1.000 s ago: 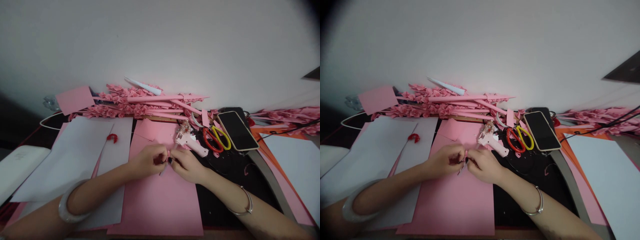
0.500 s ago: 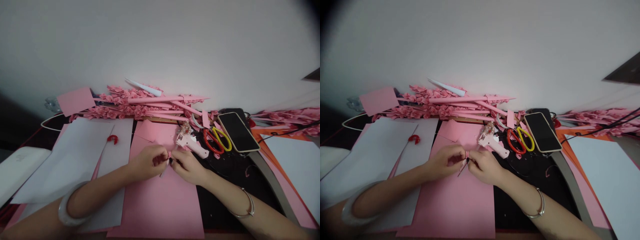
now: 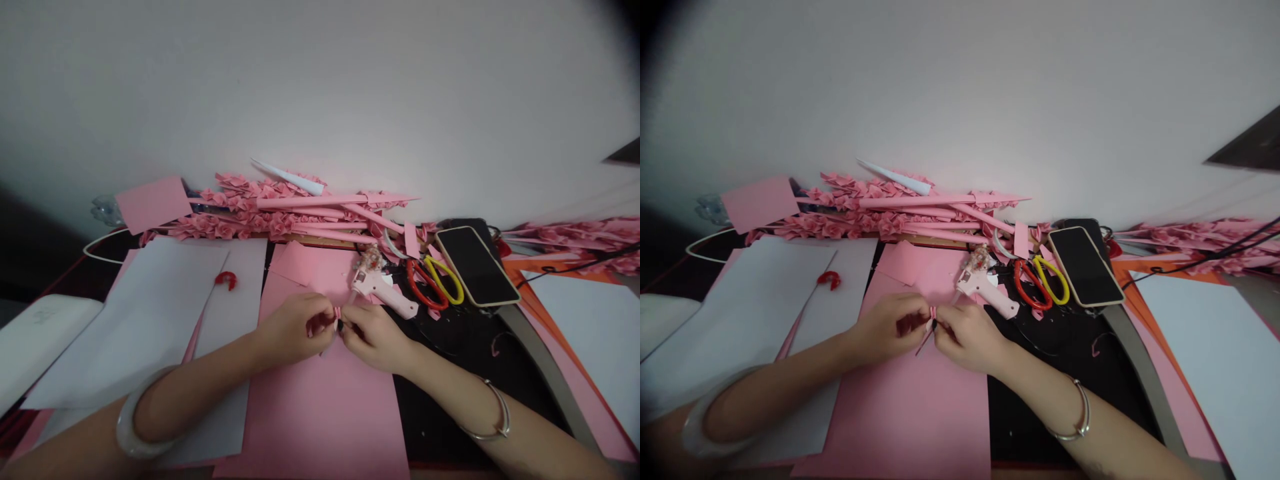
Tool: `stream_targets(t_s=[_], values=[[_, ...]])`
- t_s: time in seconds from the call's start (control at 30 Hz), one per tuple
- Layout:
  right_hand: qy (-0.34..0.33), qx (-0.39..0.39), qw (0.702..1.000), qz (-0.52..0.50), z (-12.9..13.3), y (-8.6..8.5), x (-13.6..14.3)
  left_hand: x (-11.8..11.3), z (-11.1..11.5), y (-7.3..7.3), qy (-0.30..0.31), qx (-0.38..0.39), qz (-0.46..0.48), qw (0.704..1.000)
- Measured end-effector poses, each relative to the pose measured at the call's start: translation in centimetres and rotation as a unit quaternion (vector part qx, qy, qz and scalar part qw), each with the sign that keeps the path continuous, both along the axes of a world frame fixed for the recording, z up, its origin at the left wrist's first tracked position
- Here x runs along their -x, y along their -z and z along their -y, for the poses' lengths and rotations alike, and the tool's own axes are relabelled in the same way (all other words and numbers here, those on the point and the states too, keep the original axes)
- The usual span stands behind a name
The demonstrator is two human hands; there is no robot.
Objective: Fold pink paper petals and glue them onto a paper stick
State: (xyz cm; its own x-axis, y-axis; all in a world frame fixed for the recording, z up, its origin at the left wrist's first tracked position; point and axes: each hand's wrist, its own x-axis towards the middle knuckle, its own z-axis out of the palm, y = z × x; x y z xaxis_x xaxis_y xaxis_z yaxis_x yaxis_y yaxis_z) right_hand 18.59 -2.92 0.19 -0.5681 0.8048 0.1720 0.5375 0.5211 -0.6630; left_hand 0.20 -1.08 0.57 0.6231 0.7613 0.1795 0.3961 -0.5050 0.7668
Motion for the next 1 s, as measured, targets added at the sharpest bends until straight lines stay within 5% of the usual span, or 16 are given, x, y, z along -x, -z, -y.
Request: stream_targets(t_s=[1.0], values=[[0.036,0.007,0.999,-0.018,0.45,-0.45,0.21,-0.07,-0.43,-0.42,0.006,-0.029,0.014,0.999]])
